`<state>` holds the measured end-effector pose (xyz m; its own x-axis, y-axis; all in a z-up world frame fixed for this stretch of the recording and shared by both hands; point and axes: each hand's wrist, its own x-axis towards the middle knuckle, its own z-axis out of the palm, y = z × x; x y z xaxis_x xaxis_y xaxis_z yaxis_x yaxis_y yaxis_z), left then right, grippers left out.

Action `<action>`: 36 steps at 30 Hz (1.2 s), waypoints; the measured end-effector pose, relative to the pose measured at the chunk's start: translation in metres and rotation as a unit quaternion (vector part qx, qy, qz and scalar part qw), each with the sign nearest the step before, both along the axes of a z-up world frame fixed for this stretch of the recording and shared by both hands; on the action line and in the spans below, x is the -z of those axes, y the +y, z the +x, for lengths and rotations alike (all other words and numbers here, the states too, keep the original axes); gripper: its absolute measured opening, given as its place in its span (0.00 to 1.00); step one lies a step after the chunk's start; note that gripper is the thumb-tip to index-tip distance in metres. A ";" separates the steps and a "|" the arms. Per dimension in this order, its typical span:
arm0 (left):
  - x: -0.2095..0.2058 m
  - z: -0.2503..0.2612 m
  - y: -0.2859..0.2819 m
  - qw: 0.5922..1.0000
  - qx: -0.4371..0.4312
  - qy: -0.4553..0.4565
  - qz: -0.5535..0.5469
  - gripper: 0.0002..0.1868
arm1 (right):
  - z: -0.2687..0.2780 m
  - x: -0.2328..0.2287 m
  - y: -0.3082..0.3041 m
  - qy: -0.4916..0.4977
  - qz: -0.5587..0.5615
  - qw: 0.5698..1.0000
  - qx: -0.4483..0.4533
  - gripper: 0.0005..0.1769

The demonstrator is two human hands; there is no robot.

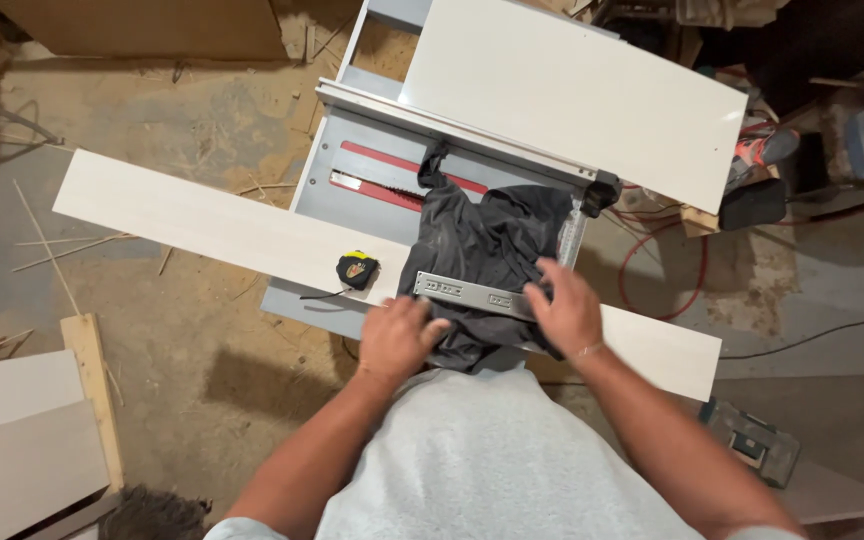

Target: Measure a drawer slide with a tape measure and read the assembly instructions in a workshop.

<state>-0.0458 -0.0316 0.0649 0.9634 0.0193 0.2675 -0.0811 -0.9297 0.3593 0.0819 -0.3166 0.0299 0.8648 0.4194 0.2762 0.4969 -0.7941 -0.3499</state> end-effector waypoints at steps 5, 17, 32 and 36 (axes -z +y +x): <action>-0.006 0.022 0.053 0.989 -0.131 0.005 0.070 0.38 | -0.064 -0.005 0.000 0.122 0.009 0.992 -0.041 0.16; -0.028 0.030 0.070 0.958 -0.095 0.168 -0.213 0.43 | -0.077 -0.051 0.008 0.479 0.307 0.822 0.027 0.20; -0.070 -0.025 -0.004 0.810 -0.038 0.410 -0.418 0.12 | -0.100 -0.092 0.042 0.607 0.345 0.702 -0.141 0.37; -0.080 -0.017 -0.025 0.783 0.018 0.429 -0.450 0.13 | -0.095 -0.151 0.063 0.542 0.174 0.800 -0.190 0.59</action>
